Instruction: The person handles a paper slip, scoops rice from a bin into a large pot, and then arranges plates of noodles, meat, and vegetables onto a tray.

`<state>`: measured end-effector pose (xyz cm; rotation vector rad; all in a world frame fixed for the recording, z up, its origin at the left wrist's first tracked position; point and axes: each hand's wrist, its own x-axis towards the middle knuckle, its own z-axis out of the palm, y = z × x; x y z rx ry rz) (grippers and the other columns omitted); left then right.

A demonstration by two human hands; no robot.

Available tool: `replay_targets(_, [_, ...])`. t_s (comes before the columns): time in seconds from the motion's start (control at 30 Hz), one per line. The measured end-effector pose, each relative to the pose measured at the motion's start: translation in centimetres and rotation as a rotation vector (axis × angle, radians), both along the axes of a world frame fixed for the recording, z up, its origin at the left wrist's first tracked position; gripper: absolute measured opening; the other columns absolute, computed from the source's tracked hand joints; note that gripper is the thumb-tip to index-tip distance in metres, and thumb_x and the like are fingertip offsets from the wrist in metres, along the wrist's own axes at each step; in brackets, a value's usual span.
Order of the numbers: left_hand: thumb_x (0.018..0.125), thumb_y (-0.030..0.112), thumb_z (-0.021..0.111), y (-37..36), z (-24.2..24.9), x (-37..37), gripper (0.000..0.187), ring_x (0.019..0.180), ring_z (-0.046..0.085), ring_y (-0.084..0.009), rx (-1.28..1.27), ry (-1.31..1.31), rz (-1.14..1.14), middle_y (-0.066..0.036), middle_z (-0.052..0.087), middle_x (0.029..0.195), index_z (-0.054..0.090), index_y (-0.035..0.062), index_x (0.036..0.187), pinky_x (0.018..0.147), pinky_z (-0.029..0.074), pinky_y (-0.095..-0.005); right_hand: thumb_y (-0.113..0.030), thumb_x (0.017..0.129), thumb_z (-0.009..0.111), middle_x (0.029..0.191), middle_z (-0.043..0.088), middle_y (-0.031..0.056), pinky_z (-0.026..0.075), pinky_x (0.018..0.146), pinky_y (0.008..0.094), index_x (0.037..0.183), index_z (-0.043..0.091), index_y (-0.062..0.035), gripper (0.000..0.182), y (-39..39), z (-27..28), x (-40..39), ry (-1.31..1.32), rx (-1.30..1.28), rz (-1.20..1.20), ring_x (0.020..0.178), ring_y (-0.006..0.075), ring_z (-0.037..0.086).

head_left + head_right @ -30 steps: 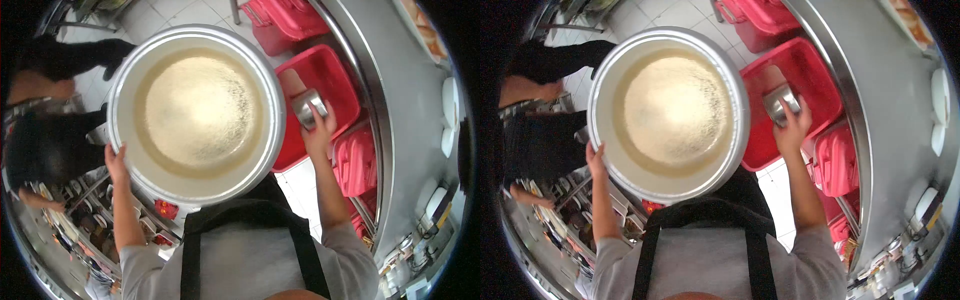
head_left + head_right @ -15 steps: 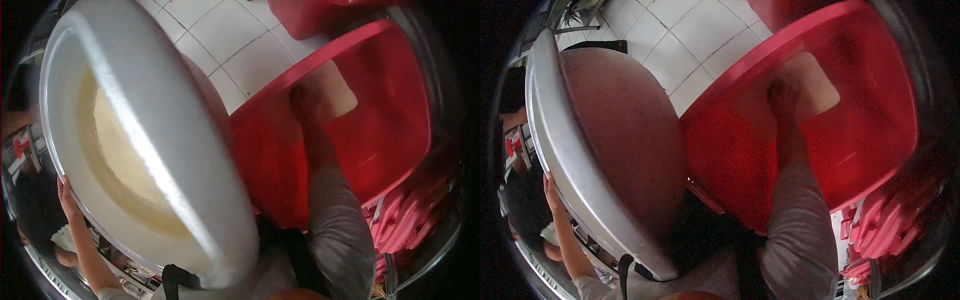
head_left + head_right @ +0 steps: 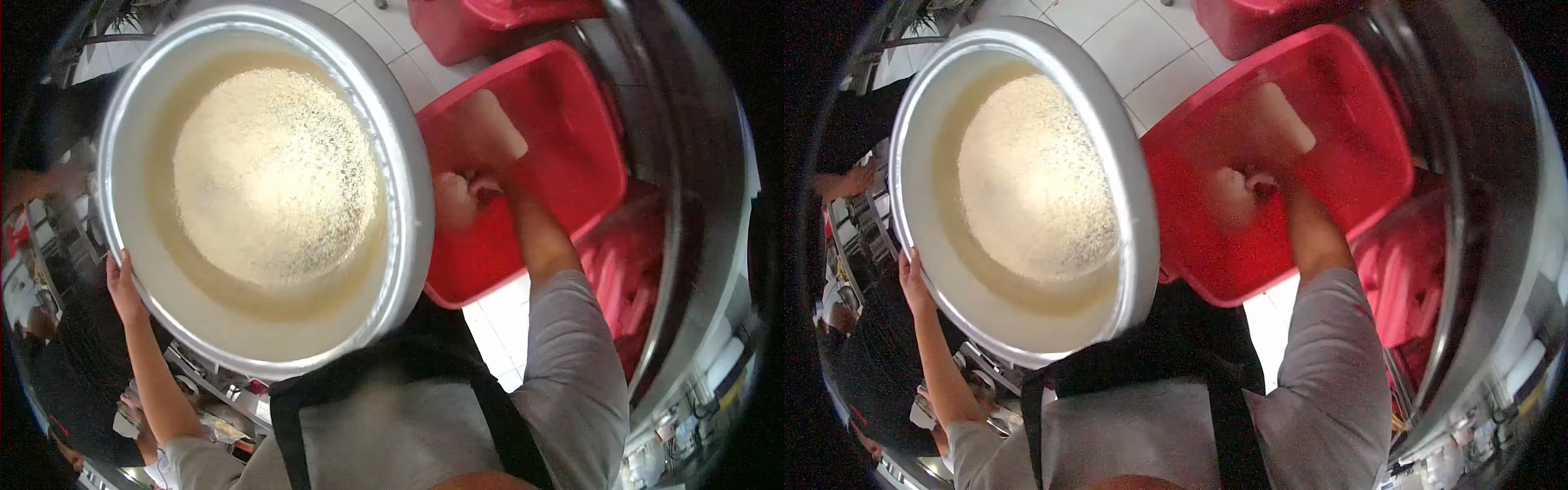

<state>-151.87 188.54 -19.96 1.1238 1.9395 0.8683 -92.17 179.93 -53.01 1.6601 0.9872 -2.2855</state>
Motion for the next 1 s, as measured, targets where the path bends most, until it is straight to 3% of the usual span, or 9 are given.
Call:
replay_targets(0.1, [0.088,0.017,0.055,0.0,-0.2,-0.6,0.026,0.078,0.055,-0.0089,0.010,-0.039,0.012,-0.003,0.059,0.090,0.053,0.0008,0.109,0.066,0.045,-0.0231,-0.007,0.072,0.062,0.131,0.038,0.0088,0.048,0.083,0.0482,0.134,0.031,-0.0136,0.070,0.3,8.0,2.0,0.110,-0.058,-0.310,0.119,0.0288,0.037])
replay_targets(0.23, [0.087,0.016,0.057,0.1,-0.7,-1.1,0.026,0.079,0.055,-0.0084,0.051,-0.098,-0.006,-0.002,0.060,0.092,0.053,0.0008,0.109,0.070,0.043,-0.0220,-0.002,0.065,0.061,0.132,0.036,0.0095,0.045,0.086,0.0508,0.135,0.029,-0.0158,0.078,-2.1,16.3,4.2,0.340,0.102,-0.780,0.120,0.0296,0.037])
replay_targets(0.33, [0.086,0.014,0.058,-0.1,-0.3,-0.8,0.028,0.081,0.055,-0.0094,0.040,-0.152,-0.020,-0.003,0.060,0.094,0.053,-0.0006,0.110,0.072,0.043,-0.0226,0.001,0.064,0.059,0.132,0.036,0.0103,0.042,0.092,0.0490,0.135,0.029,-0.0145,0.078,-4.3,22.1,3.7,0.401,0.274,-1.068,0.121,0.0292,0.036])
replay_targets(0.47, [0.088,0.015,0.055,-0.4,0.7,0.4,0.034,0.084,0.056,-0.0121,0.080,-0.165,0.047,-0.007,0.060,0.097,0.048,-0.0011,0.117,0.074,0.044,-0.0242,0.007,0.062,0.053,0.130,0.038,0.0115,0.035,0.100,0.0400,0.134,0.029,-0.0090,0.078,-4.1,34.1,-1.2,0.310,0.539,-1.228,0.124,0.0280,0.035])
replay_targets(0.57, [0.088,0.016,0.055,-0.4,0.4,-0.9,0.033,0.079,0.056,-0.0093,0.015,-0.165,0.043,-0.006,0.061,0.093,0.050,-0.0005,0.115,0.070,0.044,-0.0215,0.009,0.061,0.057,0.129,0.037,0.0128,0.037,0.099,0.0381,0.133,0.031,-0.0090,0.079,-2.3,41.4,-8.2,0.098,0.768,-1.149,0.124,0.0255,0.035])
replay_targets(0.67, [0.086,0.013,0.058,-0.4,0.8,-0.1,0.030,0.071,0.053,-0.0077,0.034,-0.233,0.089,-0.004,0.060,0.085,0.052,-0.0022,0.111,0.063,0.042,-0.0211,0.000,0.060,0.066,0.128,0.036,0.0129,0.038,0.098,0.0379,0.130,0.038,-0.0099,0.076,-1.6,41.6,-14.2,-0.111,1.250,-0.793,0.125,0.0278,0.033])
replay_targets(0.77, [0.085,0.015,0.060,-0.8,0.9,0.0,0.029,0.073,0.053,-0.0072,0.074,-0.315,0.111,-0.003,0.060,0.084,0.053,-0.0007,0.109,0.065,0.041,-0.0213,-0.010,0.059,0.073,0.128,0.034,0.0122,0.039,0.095,0.0397,0.116,0.055,-0.0179,0.060,0.3,41.0,-19.2,-0.268,1.700,-0.432,0.124,0.0324,0.031])
replay_targets(0.9, [0.084,0.017,0.061,-1.3,0.5,0.0,0.032,0.075,0.053,-0.0082,0.033,-0.225,0.112,-0.004,0.060,0.086,0.053,-0.0008,0.110,0.068,0.042,-0.0229,-0.010,0.060,0.072,0.129,0.032,0.0126,0.035,0.097,0.0456,0.106,0.062,-0.0237,0.050,2.7,38.7,-21.5,-0.185,2.256,-0.072,0.125,0.0340,0.029])
replay_targets(1.0, [0.086,0.016,0.057,-1.5,-0.7,-0.9,0.031,0.079,0.055,-0.0097,0.027,-0.156,0.117,-0.005,0.061,0.092,0.052,-0.0005,0.112,0.070,0.043,-0.0230,-0.007,0.058,0.071,0.130,0.030,0.0147,0.033,0.098,0.0462,0.113,0.058,-0.0232,0.059,2.3,38.6,-19.4,-0.330,2.198,-0.286,0.125,0.0335,0.028])
